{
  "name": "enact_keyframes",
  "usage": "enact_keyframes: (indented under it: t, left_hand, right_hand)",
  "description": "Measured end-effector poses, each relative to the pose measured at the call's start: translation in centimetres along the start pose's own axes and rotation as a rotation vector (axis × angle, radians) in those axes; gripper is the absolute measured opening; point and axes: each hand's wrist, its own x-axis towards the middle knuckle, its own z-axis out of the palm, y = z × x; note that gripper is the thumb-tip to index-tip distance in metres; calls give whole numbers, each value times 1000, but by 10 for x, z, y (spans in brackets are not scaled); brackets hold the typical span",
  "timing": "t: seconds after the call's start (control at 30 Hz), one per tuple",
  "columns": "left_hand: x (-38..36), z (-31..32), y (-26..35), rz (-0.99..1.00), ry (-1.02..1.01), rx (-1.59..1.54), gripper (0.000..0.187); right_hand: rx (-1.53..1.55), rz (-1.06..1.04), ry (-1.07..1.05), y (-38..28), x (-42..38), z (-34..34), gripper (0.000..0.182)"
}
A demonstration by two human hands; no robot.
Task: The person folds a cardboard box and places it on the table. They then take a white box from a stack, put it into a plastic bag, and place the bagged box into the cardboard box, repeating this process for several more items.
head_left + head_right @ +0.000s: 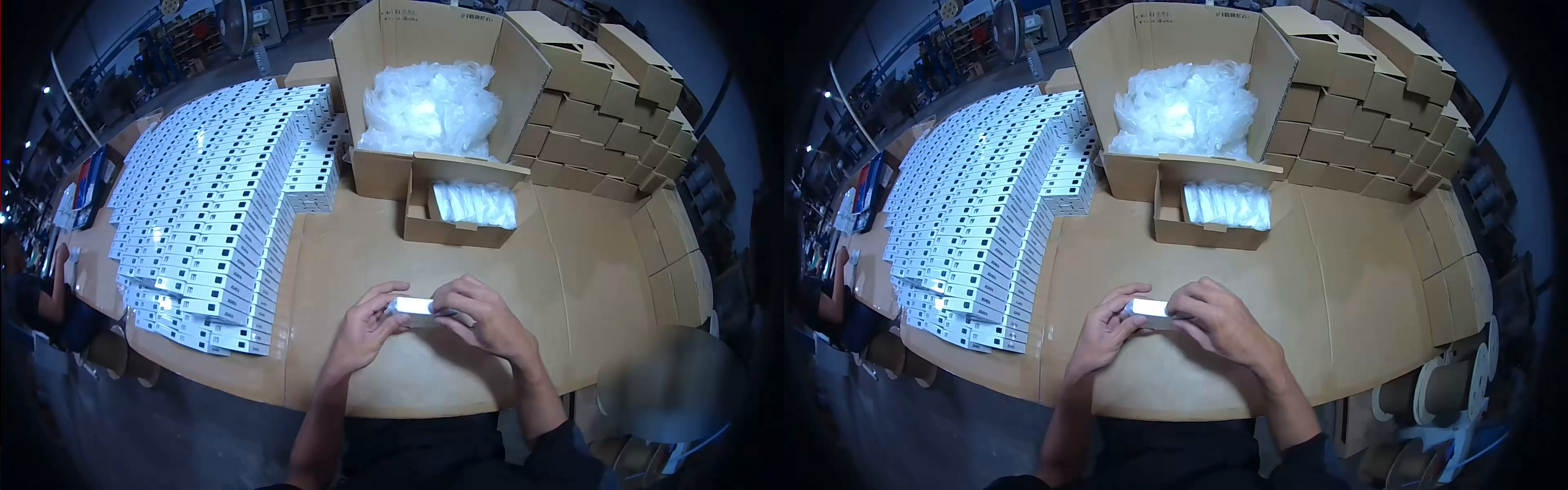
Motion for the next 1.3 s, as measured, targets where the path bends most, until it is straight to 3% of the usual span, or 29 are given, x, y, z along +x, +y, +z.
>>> enact_keyframes:
  t: [0.13,0.2,0.23,0.27,0.37,0.47,0.57,1.0,1.3]
  left_hand:
    - [12,-12,2,12,-72,48,37]
    - [23,-9,6,55,42,40,50]
    - [29,-8,12,73,100,36,56]
    - [35,-10,21,19,154,296,72]
    - [58,-23,17,209,89,889,74]
    - [81,-25,10,265,39,1112,74]
    - [99,-27,1,288,25,1255,74]
    - [101,-25,-8,327,81,1466,81]
    - [102,-22,-8,362,114,1435,81]
  right_hand:
    - [-130,-80,-103,4,17,-15,20]
    - [-128,-124,-90,13,25,-23,20]
    - [-148,-99,16,15,30,-26,20]
    - [-168,-73,122,17,36,-29,21]
    - [-254,-8,424,30,57,-27,20]
    - [-349,46,655,45,76,-7,19]
    - [-329,86,750,66,85,20,19]
    - [-542,294,577,98,109,41,19]
    - [-736,482,440,103,118,54,11]
